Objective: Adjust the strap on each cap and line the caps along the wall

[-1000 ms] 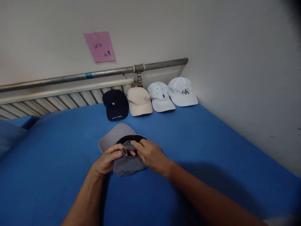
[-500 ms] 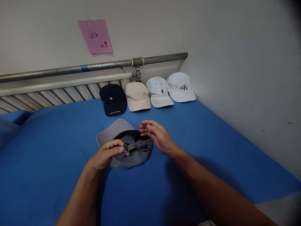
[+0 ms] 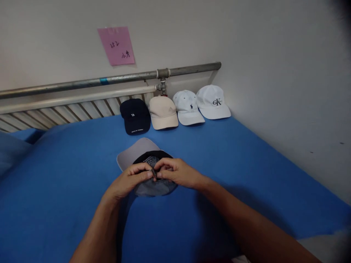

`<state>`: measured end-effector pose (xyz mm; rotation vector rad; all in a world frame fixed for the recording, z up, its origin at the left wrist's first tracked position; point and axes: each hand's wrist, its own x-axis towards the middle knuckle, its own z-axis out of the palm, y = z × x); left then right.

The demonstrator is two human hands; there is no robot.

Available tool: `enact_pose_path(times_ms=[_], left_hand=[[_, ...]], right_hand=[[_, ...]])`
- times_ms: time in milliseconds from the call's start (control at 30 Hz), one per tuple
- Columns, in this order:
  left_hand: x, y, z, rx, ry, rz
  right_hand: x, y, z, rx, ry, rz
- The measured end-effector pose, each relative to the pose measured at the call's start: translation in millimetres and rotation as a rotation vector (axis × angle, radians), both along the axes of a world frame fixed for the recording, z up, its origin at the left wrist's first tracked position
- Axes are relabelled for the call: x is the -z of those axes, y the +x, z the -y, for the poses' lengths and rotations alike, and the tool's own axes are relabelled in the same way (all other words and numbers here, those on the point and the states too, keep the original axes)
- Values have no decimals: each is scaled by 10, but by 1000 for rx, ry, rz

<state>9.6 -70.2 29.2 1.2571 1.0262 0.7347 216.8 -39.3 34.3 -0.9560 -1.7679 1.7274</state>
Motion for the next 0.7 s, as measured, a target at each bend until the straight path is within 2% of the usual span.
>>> enact_pose_path(times_ms=[133, 300, 467, 700], left_hand=[[20, 2, -11, -38, 63, 4], [64, -30, -16, -36, 55, 78], [67, -26, -17, -63, 15, 149], [80, -14, -18, -111, -22, 153]], right_hand=[[16, 25, -49, 46, -83, -4], [49, 48, -118, 193, -131, -193], [83, 27, -121, 135, -227, -249], [128, -10, -101, 132, -247, -296]])
